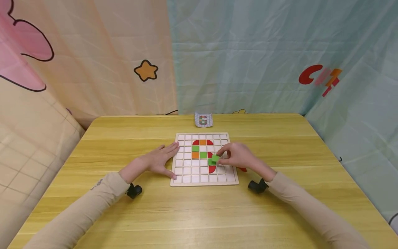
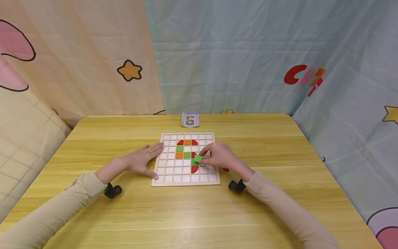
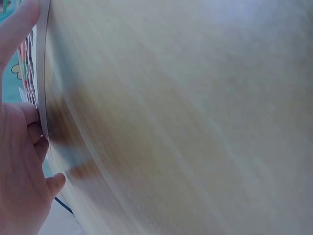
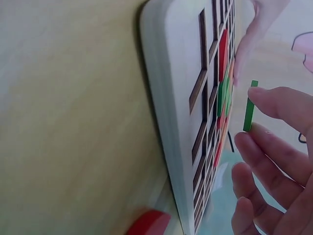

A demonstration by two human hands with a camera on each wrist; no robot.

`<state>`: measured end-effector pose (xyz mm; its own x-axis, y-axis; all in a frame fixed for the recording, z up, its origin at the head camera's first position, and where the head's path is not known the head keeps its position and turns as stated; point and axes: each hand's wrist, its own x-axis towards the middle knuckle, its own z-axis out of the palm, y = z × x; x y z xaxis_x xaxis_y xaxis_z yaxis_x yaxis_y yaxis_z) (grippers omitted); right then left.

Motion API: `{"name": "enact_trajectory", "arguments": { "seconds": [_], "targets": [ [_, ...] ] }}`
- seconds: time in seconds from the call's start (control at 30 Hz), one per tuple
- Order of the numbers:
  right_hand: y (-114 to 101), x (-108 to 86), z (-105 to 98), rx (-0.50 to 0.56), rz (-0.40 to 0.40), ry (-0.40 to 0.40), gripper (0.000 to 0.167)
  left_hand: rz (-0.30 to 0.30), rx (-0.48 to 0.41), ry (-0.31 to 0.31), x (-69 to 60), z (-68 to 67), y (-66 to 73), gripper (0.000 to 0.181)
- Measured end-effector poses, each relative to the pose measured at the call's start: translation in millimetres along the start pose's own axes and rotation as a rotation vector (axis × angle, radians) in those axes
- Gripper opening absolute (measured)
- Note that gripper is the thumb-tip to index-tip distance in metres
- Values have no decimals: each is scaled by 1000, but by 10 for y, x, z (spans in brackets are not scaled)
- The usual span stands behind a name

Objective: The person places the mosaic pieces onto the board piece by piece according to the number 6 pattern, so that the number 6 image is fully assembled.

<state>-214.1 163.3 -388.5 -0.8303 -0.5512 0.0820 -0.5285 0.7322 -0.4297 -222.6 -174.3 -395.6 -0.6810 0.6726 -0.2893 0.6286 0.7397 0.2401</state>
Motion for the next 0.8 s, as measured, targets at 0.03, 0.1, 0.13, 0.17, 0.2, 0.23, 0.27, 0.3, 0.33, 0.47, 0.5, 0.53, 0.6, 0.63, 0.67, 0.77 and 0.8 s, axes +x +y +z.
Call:
{"name": "enact_trajectory", "arguments": {
  "seconds": [0.03, 0.1, 0.13, 0.17, 0.2, 0.23, 0.27, 0.3, 0.33, 0.47, 0.5, 0.53, 0.6, 0.63, 0.67, 0.77, 0.8],
  "targets": [
    [-14, 7, 8, 0, -2, -5, 27, 2, -3, 3, -2, 1, -1, 118],
    [-46, 22, 21, 3, -10, -13, 26, 4, -4, 5, -4, 5, -3, 118],
    [-62, 29, 27, 10, -13, -18, 26, 2, -2, 4, -2, 7, -5, 118],
    [-77, 36, 35, 16, -16, -23, 25, 4, -1, 5, 0, 10, -7, 118],
    [-90, 41, 41, 20, -21, -29, 24, 6, -1, 6, 2, 12, -9, 118],
    [-106, 46, 47, 25, -23, -36, 23, 7, -1, 7, 4, 15, -12, 118],
    [-121, 53, 53, 28, -26, -41, 22, 7, -1, 7, 6, 15, -11, 118],
    [-131, 59, 62, 28, -25, -46, 21, 7, -1, 6, 6, 14, -11, 118],
    [-142, 63, 69, 25, -25, -51, 20, 9, -1, 7, 5, 9, -7, 118],
    [-198, 73, 89, 8, -12, -76, 21, 8, 0, 4, -5, -4, 7, 118],
    [-211, 75, 94, 4, -14, -80, 21, 11, -3, 7, -9, -6, 10, 118],
    [-226, 77, 97, 0, -19, -82, 21, 12, -4, 8, -12, -8, 11, 117],
    [-245, 80, 112, -10, -34, -84, 21, 11, 0, 7, -17, -10, 10, 117],
    [-256, 80, 117, -9, -44, -85, 21, 11, 2, 8, -17, -11, 10, 117],
    [-264, 82, 127, -13, -49, -86, 21, 10, 3, 8, -17, -12, 10, 117],
    [-284, 87, 153, -16, -53, -94, 21, 17, 0, 15, -13, -3, 0, 118],
    [-292, 88, 160, -16, -50, -98, 21, 19, -1, 17, -11, 1, -5, 118]
  ]
}}
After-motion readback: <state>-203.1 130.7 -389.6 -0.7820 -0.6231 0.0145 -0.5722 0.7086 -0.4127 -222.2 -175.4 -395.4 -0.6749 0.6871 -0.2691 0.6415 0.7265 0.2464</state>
